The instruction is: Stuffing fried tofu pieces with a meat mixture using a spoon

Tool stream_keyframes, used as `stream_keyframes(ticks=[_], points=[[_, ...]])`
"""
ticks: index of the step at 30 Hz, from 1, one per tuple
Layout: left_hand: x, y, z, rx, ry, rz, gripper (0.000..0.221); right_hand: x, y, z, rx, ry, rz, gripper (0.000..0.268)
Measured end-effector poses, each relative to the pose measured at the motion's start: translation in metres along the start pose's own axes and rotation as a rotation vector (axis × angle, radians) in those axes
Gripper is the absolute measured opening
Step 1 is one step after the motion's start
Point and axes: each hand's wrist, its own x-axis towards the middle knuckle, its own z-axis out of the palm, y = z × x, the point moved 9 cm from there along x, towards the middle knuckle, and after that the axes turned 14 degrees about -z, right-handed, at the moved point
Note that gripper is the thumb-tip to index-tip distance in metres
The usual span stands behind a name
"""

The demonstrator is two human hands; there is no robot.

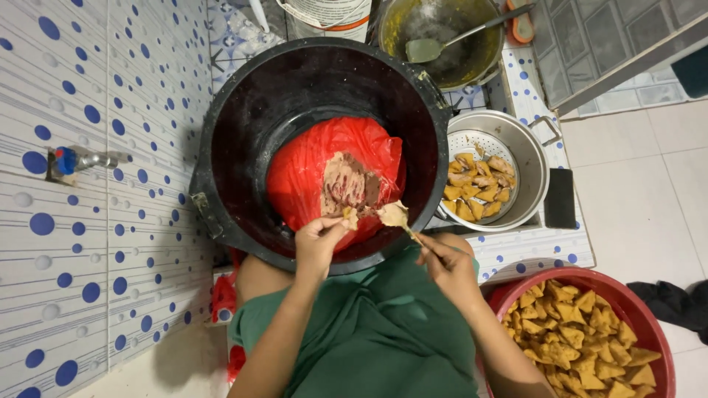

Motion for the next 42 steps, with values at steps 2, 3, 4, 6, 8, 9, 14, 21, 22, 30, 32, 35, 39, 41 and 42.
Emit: stream_keyframes(ticks=[2,3,4,6,8,9,14,21,22,30,32,35,39,41,42], points=[[-0.007,0.008,0.001,0.104,0.011,0.091,0.019,0.007,-0.015,0.006,0.027,-0.034,0.049,0.032],[-0.012,0.014,0.002,0.205,0.024,0.180,0.017,0.010,-0.021,0.012,0.052,-0.074,0.099,0.029],[-0.011,0.010,0.003,0.208,0.023,0.180,0.017,0.010,-0.025,0.013,0.054,-0.071,0.100,0.029],[-0.016,0.015,0.010,0.302,0.014,0.338,0.016,0.012,-0.032,0.017,0.057,-0.107,0.112,0.030],[-0.020,0.015,0.013,0.285,-0.003,0.321,0.016,0.012,-0.026,0.021,0.046,-0.133,0.137,0.029],[-0.022,0.015,0.015,0.266,-0.019,0.302,0.017,0.011,-0.022,0.023,0.034,-0.162,0.163,0.028],[-0.023,0.004,0.018,0.136,-0.108,0.221,0.016,0.003,0.001,0.028,0.014,-0.189,0.186,0.028],[-0.014,-0.028,0.020,-0.189,-0.240,-0.064,0.016,0.001,-0.002,0.026,-0.050,-0.258,0.221,0.026],[-0.008,-0.034,0.019,-0.190,-0.241,-0.064,0.016,0.002,-0.001,0.023,-0.051,-0.257,0.220,0.026],[0.006,-0.023,0.010,-0.357,-0.228,-0.155,0.016,0.001,0.036,0.014,0.126,-0.242,0.314,0.029],[0.003,-0.023,0.015,-0.337,-0.255,-0.178,0.016,0.009,0.021,0.015,0.221,-0.178,0.383,0.029],[-0.002,-0.022,0.021,-0.301,-0.293,-0.198,0.017,0.011,0.019,0.020,0.398,-0.103,0.498,0.031],[0.000,-0.029,0.024,-0.261,-0.315,-0.198,0.017,0.003,0.027,0.030,0.515,-0.137,0.570,0.033],[0.003,-0.033,0.025,-0.258,-0.317,-0.193,0.018,0.002,0.020,0.030,0.509,-0.148,0.565,0.031],[0.004,-0.034,0.026,-0.255,-0.320,-0.187,0.018,0.002,0.016,0.031,0.502,-0.159,0.558,0.029]])
